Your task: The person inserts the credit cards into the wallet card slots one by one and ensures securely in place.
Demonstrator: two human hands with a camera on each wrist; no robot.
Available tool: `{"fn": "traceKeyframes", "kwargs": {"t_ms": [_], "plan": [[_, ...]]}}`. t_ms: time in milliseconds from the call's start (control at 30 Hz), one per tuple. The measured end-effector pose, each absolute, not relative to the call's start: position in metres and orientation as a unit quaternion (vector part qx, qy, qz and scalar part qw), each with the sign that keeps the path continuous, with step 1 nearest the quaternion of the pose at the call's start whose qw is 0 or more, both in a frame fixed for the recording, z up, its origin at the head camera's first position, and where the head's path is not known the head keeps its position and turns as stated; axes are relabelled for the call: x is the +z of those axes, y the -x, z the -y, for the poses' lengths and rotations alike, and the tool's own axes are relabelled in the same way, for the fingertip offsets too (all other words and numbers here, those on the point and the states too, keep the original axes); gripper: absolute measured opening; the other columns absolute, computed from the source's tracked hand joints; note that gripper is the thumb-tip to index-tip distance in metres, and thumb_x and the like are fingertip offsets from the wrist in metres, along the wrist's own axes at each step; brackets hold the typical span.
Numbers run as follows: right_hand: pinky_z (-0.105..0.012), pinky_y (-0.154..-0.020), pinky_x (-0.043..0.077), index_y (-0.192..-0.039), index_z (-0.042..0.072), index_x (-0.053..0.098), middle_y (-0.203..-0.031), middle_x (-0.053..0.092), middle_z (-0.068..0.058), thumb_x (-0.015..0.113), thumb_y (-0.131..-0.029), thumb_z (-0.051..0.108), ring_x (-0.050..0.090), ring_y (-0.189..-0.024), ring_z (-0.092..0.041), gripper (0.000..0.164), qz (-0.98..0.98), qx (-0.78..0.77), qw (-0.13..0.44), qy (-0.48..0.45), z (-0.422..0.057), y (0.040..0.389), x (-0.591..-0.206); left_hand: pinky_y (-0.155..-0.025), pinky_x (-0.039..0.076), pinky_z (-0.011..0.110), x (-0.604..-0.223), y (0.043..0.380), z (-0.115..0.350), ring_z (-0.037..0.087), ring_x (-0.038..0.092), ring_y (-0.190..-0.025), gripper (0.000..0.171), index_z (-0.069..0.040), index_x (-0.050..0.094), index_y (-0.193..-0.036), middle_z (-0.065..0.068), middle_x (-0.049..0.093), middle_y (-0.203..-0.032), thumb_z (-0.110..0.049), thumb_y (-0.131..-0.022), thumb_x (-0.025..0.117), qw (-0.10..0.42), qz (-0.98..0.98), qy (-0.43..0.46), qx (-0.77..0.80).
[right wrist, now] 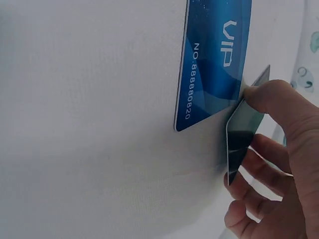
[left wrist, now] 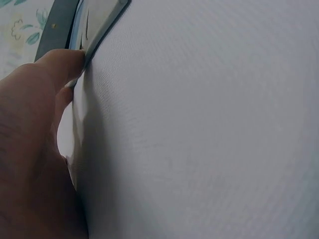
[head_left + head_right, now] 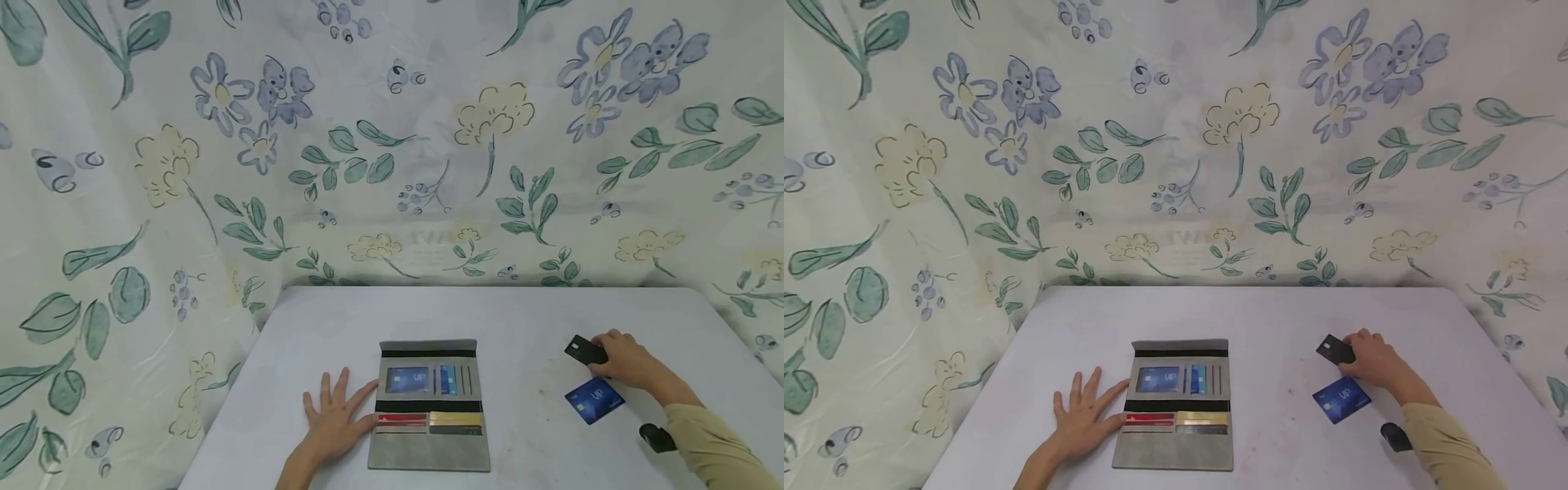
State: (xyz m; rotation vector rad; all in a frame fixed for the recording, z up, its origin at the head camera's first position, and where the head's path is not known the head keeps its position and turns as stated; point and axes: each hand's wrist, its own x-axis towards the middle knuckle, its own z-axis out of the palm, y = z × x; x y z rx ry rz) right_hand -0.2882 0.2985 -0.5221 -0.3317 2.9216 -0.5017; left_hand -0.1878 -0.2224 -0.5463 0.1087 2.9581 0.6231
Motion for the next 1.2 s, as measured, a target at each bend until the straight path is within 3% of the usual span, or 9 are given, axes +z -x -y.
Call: {"fn": "traceKeyframes", "kwargs": {"t_ms": [333,700,1200], "plan": [[-0.061,-0.084,0.046,-0.121,-0.015,0.058,-0.118,0.056,-0.033,0.075,-0.077,0.019,0.052,-0.099,-0.047,0.058,-0.983,-0.085,0.052,0.153,-0.294,0.280,-0.521,-0.105,-0.010,0.077,-0.548,0.188,0.224,0.055,-0.002,-0.145,0.059,-0.028,0.051,-0.144,0.026,0.017,-0.161,-0.052,-0.091,0.062,0.057,-0.978,-0.036,0.196],[-0.055,-0.078,0.048,-0.119,-0.010,0.063,-0.114,0.063,-0.026,0.074,-0.076,0.015,0.053,-0.095,-0.039,0.051,-0.978,-0.055,-0.053,0.194,-0.281,0.268,-0.518,-0.105,-0.012,0.077,-0.545,0.188,0.223,0.056,-0.004,-0.145,0.060,-0.027,0.050,-0.144,0.026,0.015,-0.161,-0.052,-0.091,0.062,0.064,-0.978,-0.036,0.196],[-0.044,-0.073,0.050,-0.110,0.011,0.071,-0.110,0.069,-0.009,0.073,-0.078,0.013,0.056,-0.092,-0.025,0.032,-0.950,-0.086,-0.102,0.281,-0.225,0.260,-0.515,-0.105,-0.012,0.077,-0.545,0.187,0.222,0.055,-0.003,-0.145,0.060,-0.027,0.051,-0.143,0.026,0.017,-0.161,-0.050,-0.090,0.064,0.059,-0.977,-0.035,0.200]]}}
